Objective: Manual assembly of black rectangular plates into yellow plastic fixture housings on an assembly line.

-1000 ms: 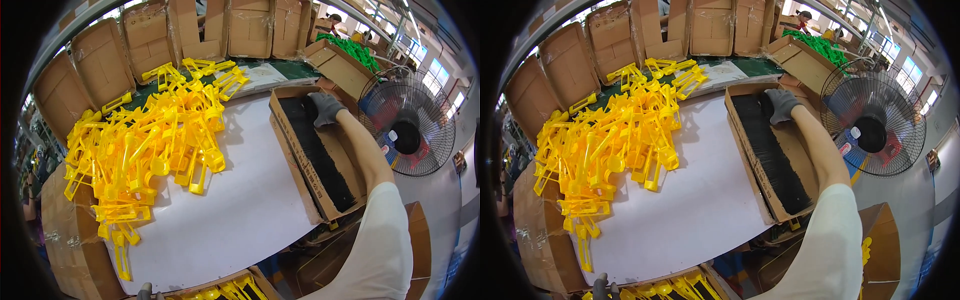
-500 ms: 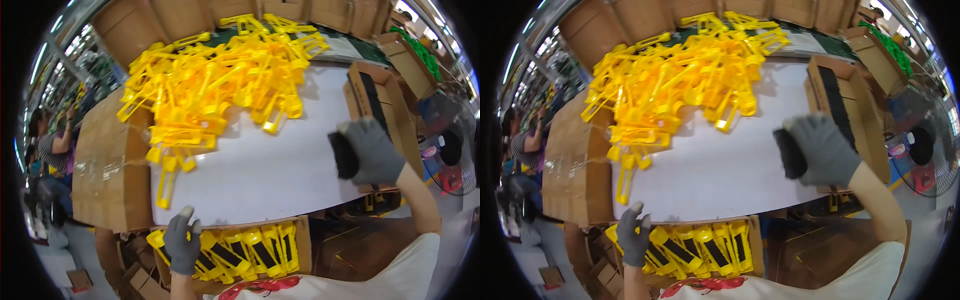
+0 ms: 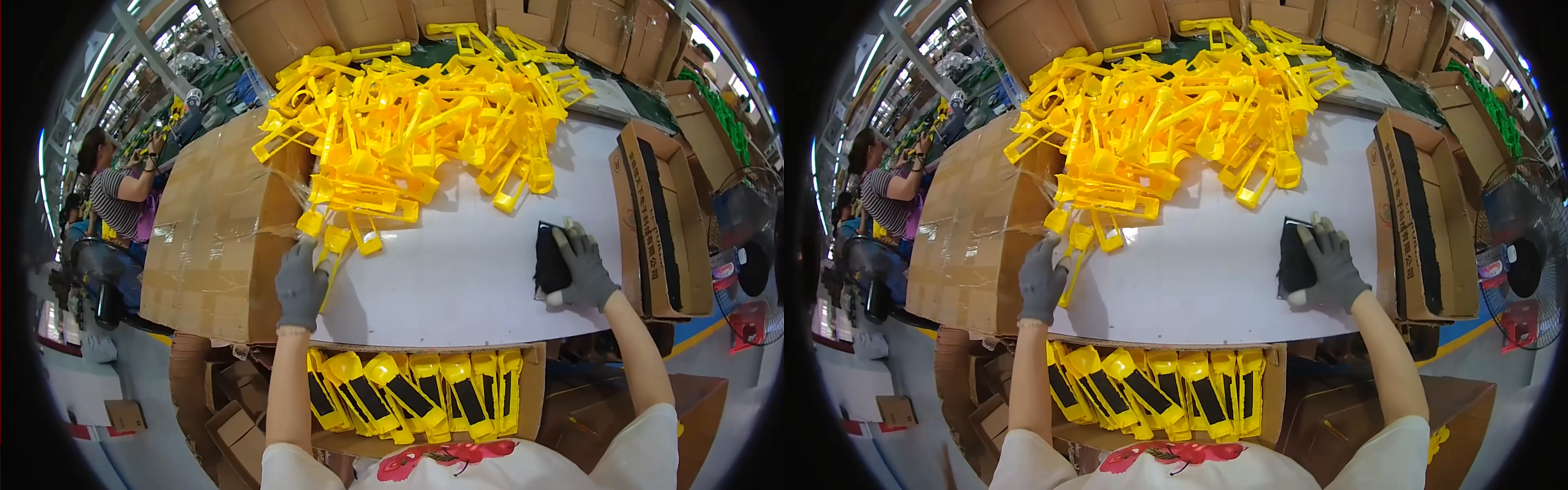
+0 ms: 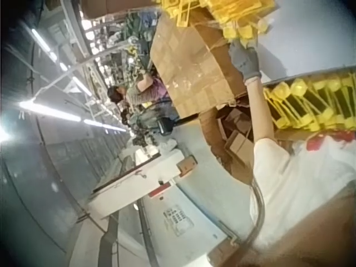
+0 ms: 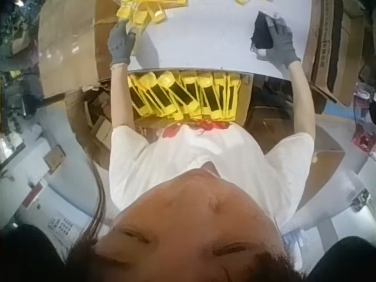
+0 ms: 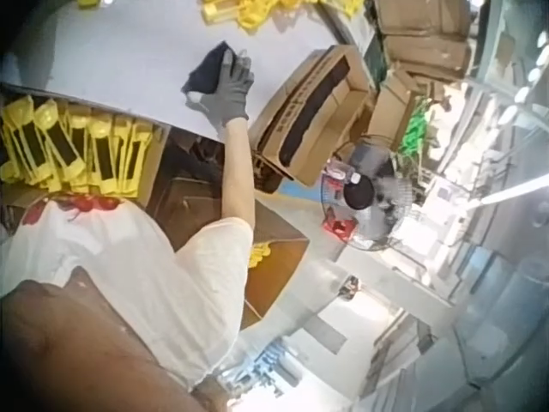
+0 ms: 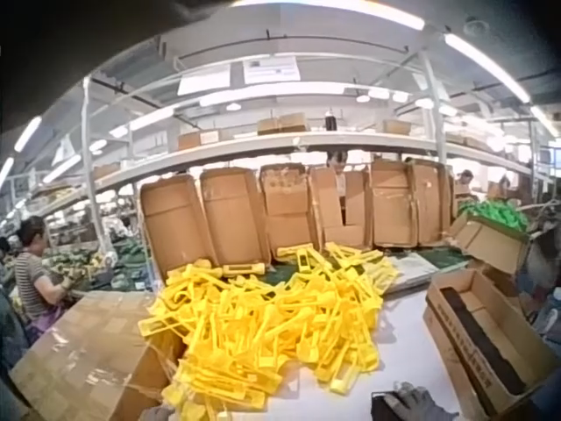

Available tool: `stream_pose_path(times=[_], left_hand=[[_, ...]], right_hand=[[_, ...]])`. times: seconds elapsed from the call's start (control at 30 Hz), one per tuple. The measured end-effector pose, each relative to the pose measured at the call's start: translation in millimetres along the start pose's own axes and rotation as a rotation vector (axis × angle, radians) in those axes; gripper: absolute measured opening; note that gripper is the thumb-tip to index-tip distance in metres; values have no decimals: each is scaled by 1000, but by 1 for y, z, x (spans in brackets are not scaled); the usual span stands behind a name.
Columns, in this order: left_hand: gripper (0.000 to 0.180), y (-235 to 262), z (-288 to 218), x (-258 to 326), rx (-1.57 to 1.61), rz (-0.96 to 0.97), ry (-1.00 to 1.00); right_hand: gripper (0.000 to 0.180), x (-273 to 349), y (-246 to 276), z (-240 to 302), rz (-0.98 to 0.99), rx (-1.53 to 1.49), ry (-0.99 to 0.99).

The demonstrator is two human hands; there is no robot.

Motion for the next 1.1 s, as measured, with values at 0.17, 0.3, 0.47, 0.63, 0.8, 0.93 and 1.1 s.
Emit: stream_pose_path(times=[0.17,0.3,0.47,0.63,0.8,0.93,1.1], left_hand=[[36,-53,4,-25,-115,177,-307],[45,-81,30,-29,-106,153,-457],[51,-64,4,-43,-129,420,-323],[49,-37,29,-56,47,560,-281],[48,-54,46,-50,11,581,-380],[41,-53,27,-48,32,555,-406],[38,-14,12,-51,-13,444,-501]], right_hand=[[96,-15,-18,-9,-322,-6,107],[86,-15,-23,-7,-333,-8,-3],[38,22,35,-4,-652,-223,-240],[17,84,22,34,-430,-363,-397],[31,79,5,64,-430,-269,-286],[30,69,11,70,-358,-255,-232],[26,63,11,77,-382,-220,-154]])
Point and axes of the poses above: each hand's wrist, its own x-axis away from the middle knuckle, its own y-axis out of the back of the hand, z = x × y, the point moved 3 cm from there along -x, towards the middle knuckle, and after that the axes turned 15 degrees about -z, right-handed, at the moved point
